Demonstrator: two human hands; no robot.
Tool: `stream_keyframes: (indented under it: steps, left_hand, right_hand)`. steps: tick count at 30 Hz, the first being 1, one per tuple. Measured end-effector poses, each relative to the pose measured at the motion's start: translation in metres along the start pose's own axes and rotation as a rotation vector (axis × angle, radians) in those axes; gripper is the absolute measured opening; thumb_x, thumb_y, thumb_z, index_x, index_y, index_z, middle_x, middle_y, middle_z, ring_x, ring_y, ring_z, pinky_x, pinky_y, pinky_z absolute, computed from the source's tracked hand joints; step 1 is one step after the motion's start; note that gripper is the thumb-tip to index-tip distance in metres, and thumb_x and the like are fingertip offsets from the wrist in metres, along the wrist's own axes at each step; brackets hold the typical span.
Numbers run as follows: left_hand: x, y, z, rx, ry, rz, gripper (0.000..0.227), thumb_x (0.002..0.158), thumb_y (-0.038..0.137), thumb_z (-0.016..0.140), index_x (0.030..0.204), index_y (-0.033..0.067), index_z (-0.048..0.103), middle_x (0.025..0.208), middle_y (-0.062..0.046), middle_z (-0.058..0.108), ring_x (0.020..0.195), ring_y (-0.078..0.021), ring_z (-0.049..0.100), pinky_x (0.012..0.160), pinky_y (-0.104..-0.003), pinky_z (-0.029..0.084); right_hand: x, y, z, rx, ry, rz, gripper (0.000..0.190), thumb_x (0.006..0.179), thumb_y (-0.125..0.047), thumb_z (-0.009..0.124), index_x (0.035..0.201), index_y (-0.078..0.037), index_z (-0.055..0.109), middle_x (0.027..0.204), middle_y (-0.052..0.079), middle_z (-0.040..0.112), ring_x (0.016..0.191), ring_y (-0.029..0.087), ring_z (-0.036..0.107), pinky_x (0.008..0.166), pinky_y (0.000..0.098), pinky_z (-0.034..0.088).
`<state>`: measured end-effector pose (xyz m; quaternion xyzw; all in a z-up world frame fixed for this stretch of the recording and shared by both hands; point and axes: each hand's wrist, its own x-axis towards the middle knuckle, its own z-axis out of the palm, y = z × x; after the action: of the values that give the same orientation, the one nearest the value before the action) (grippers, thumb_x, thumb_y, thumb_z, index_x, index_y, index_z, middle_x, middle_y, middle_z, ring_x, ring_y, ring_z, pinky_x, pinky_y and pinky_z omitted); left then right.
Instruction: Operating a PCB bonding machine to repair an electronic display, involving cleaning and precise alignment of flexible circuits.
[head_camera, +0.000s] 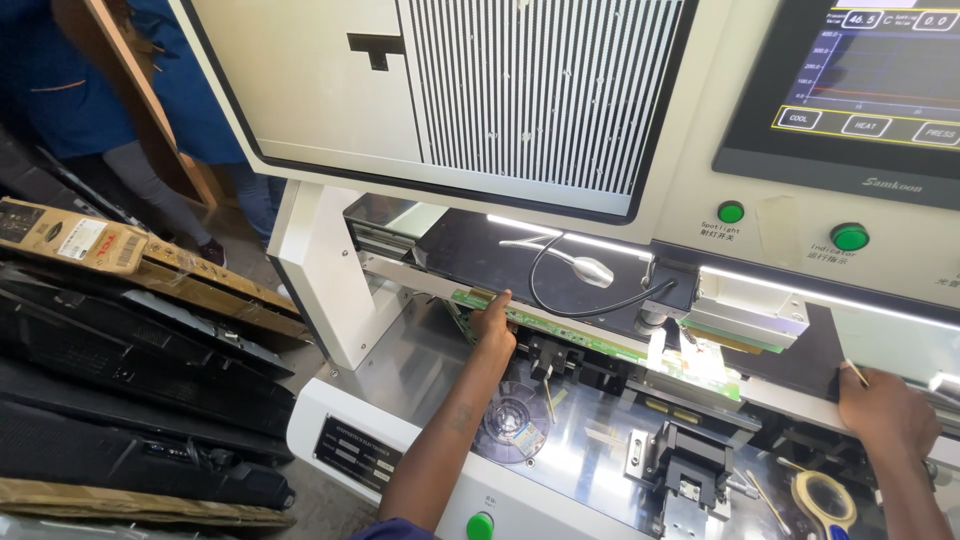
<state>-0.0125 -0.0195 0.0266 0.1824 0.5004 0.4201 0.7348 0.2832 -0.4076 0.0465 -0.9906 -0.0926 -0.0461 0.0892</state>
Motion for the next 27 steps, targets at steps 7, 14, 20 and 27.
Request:
stream_keyframes:
  steps: [7, 14, 20, 27]
  left_hand:
    - [0.001, -0.001, 0.000, 0.009, 0.012, 0.011, 0.076, 0.073, 0.013, 0.081, 0.137, -0.0044, 0.045, 0.143, -0.018, 0.050, 0.132, -0.0333, 0.049, 0.110, -0.049, 0.043]
    - [0.005, -0.003, 0.000, -0.005, 0.012, 0.014, 0.074, 0.072, 0.012, 0.082, 0.135, -0.0045, 0.047, 0.141, -0.017, 0.052, 0.129, -0.0322, 0.051, 0.108, -0.046, 0.045]
    - [0.011, -0.006, 0.000, 0.003, 0.014, 0.021, 0.071, 0.071, 0.014, 0.082, 0.132, -0.0046, 0.050, 0.138, -0.016, 0.055, 0.126, -0.0314, 0.054, 0.104, -0.045, 0.046]
    - [0.007, -0.004, 0.000, 0.006, 0.025, 0.026, 0.063, 0.070, 0.013, 0.083, 0.124, -0.0043, 0.055, 0.129, -0.015, 0.060, 0.117, -0.0298, 0.059, 0.100, -0.042, 0.049]
  right_hand:
    - [-0.002, -0.001, -0.003, 0.025, -0.011, 0.004, 0.061, 0.111, -0.056, 0.031, 0.118, -0.015, 0.077, 0.108, 0.021, 0.079, 0.100, 0.047, 0.071, 0.078, 0.0500, 0.054]
    - [-0.005, -0.002, -0.005, 0.033, -0.012, -0.009, 0.061, 0.111, -0.055, 0.031, 0.115, -0.015, 0.077, 0.106, 0.021, 0.079, 0.099, 0.047, 0.071, 0.077, 0.0496, 0.054]
    - [-0.003, -0.001, -0.003, 0.033, -0.005, -0.006, 0.060, 0.110, -0.056, 0.031, 0.121, -0.017, 0.075, 0.111, 0.022, 0.078, 0.104, 0.048, 0.069, 0.081, 0.0511, 0.053]
    - [0.001, 0.001, 0.000, 0.029, 0.004, -0.003, 0.060, 0.110, -0.057, 0.031, 0.121, -0.018, 0.075, 0.113, 0.022, 0.078, 0.105, 0.048, 0.069, 0.080, 0.0514, 0.053]
